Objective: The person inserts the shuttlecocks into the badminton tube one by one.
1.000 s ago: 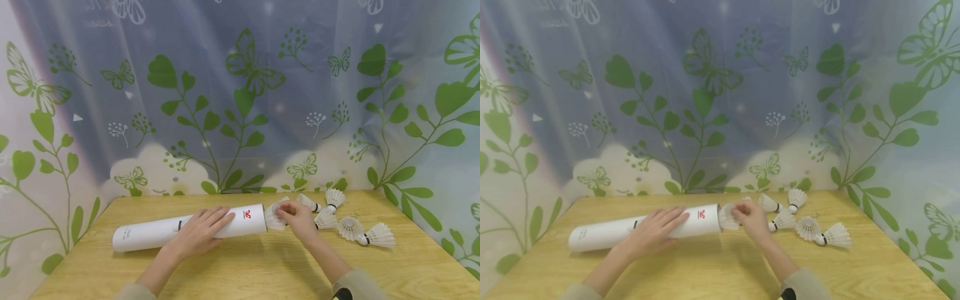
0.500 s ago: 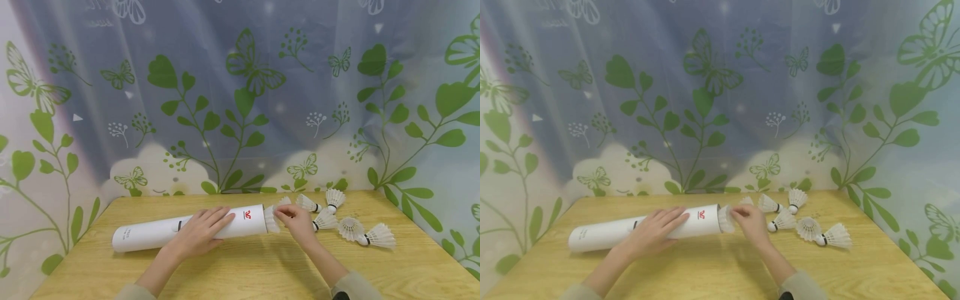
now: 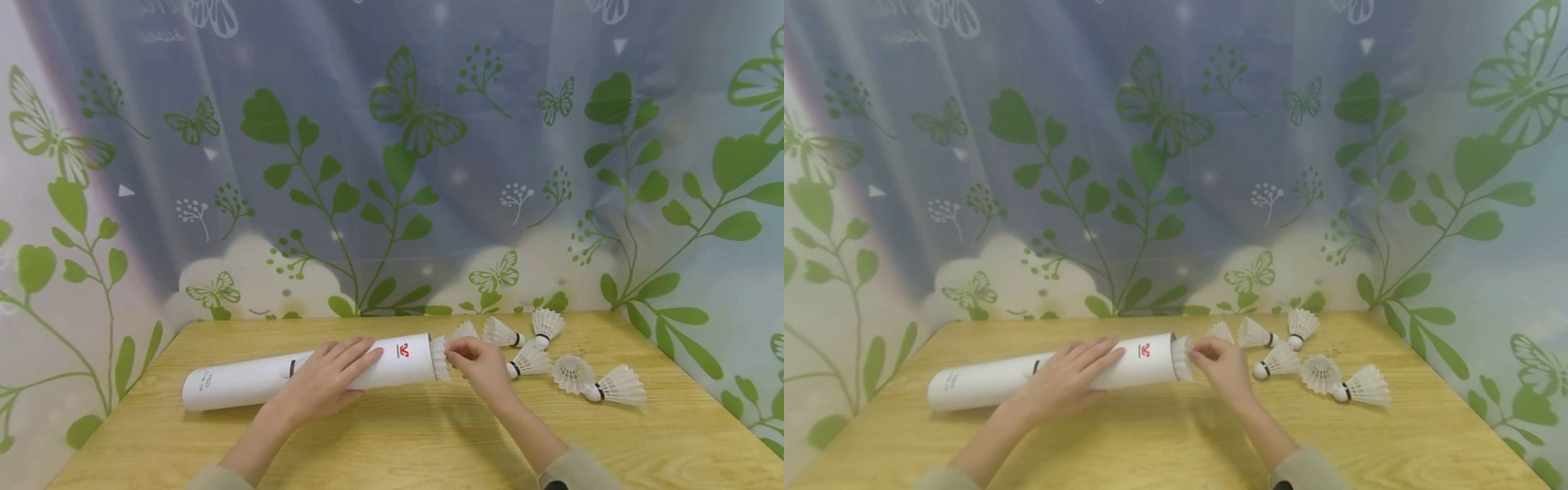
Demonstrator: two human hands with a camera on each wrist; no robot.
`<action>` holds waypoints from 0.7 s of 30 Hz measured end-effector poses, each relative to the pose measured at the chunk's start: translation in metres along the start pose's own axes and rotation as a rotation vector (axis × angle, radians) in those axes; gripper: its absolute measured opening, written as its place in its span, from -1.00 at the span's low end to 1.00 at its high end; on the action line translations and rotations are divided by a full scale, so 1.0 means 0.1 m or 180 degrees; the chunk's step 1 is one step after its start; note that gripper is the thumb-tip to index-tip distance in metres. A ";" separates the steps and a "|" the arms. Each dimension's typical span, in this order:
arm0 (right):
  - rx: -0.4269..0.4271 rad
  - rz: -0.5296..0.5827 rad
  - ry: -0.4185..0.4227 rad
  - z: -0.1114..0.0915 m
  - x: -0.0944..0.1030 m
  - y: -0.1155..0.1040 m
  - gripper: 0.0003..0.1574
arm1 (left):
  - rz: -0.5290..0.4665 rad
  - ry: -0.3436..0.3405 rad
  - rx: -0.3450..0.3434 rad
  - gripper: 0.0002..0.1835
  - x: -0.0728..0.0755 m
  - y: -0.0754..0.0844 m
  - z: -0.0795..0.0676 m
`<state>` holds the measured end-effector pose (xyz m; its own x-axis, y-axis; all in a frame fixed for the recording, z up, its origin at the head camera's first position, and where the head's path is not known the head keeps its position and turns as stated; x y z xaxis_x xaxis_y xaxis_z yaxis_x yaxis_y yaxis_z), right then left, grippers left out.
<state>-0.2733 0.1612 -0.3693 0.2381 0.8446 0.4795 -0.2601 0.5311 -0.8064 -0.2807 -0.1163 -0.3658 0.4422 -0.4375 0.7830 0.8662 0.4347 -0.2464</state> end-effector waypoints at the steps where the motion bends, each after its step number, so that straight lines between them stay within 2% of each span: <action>1: -0.0023 0.0023 -0.0007 0.00 -0.01 -0.01 -0.91 | -0.0004 0.0004 0.0007 -0.07 0.00 0.00 0.00; 14: -0.0026 0.0078 -0.0005 0.00 -0.11 -0.04 -0.93 | 0.0036 0.0032 -0.0002 -0.08 0.00 0.00 0.00; 21: -0.0045 0.0237 -0.0020 0.00 -0.15 -0.05 -0.94 | 0.0012 0.0034 -0.0006 -0.08 0.00 0.01 0.00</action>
<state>-0.2755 0.1458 -0.3726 0.2128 0.8822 0.4201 -0.2635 0.4658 -0.8447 -0.2799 -0.1161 -0.3664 0.4479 -0.4442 0.7760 0.8650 0.4349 -0.2503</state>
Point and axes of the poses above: each hand's wrist, its own z-axis towards the middle knuckle, its own x-axis out of the back of the hand, y = z × x, the point moved 1 cm from there along z, towards the middle knuckle, and after that the axes turned 10 degrees about -z, right-handed, at the moved point
